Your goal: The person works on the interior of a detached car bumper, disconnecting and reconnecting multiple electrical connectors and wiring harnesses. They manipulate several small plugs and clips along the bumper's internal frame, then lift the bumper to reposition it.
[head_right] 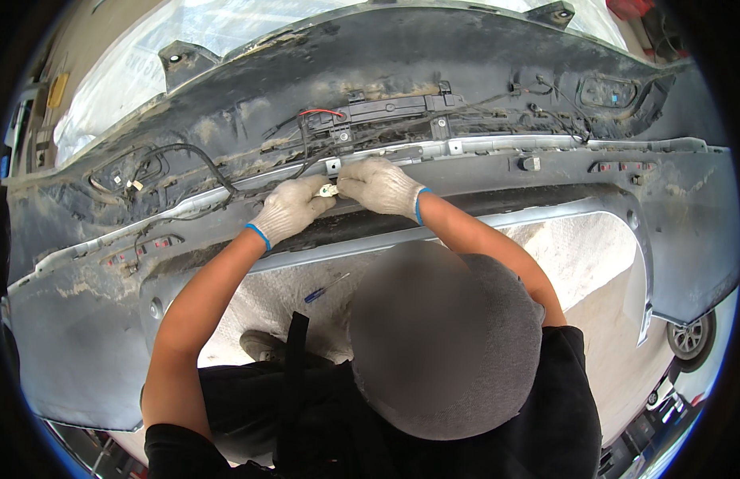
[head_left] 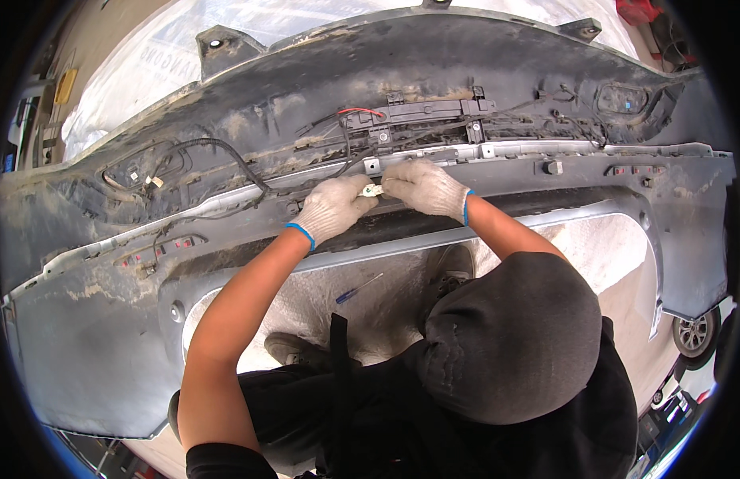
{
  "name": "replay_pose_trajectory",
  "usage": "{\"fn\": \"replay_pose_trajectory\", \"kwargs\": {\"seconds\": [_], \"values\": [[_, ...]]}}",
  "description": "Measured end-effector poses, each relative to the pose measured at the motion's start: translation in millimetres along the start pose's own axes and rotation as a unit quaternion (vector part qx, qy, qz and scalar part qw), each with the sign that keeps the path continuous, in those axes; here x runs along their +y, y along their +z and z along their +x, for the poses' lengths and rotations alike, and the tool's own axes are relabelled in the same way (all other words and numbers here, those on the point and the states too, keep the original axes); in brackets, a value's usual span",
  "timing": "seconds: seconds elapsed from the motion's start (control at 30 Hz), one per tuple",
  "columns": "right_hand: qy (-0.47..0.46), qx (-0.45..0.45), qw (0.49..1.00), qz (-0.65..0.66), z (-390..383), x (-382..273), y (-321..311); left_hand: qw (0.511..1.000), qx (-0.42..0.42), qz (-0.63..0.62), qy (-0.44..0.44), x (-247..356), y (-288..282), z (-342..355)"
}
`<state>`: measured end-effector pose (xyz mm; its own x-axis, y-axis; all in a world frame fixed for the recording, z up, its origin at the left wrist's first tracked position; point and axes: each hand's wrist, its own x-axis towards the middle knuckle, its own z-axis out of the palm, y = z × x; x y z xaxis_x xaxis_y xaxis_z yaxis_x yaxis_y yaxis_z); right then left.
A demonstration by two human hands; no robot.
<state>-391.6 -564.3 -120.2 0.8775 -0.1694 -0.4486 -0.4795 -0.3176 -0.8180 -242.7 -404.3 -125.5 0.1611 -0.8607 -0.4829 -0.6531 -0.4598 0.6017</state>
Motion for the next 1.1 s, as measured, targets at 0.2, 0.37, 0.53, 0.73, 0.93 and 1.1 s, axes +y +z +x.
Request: {"fn": "replay_pose_trajectory", "kwargs": {"seconds": [0.2, 0.37, 0.53, 0.73, 0.93, 1.1], "values": [[0.084, -0.009, 0.983, 0.162, 1.4, 6.4, 9.6, 1.000, 0.024, -0.001, 0.008, -2.9, 3.0, -2.6], [0.090, -0.020, 0.977, 0.191, -0.1, 10.7, 10.8, 0.997, 0.054, 0.044, 0.015, 1.3, 7.6, -4.0], [0.070, -0.011, 0.984, 0.163, 1.4, 13.3, 11.8, 0.993, 0.088, 0.063, 0.055, -1.5, 14.4, -4.3], [0.021, -0.012, 0.987, 0.160, 1.5, 26.2, 19.2, 0.991, 0.102, 0.079, 0.025, 0.3, 22.2, -4.4], [0.061, -0.060, 0.971, 0.223, 3.9, 35.1, 21.1, 0.994, 0.067, 0.069, 0.044, 2.1, 8.3, -5.5], [0.038, -0.056, 0.964, 0.258, 5.4, 39.7, 23.8, 0.998, 0.056, -0.005, 0.032, 2.3, 6.0, -6.6]]}}
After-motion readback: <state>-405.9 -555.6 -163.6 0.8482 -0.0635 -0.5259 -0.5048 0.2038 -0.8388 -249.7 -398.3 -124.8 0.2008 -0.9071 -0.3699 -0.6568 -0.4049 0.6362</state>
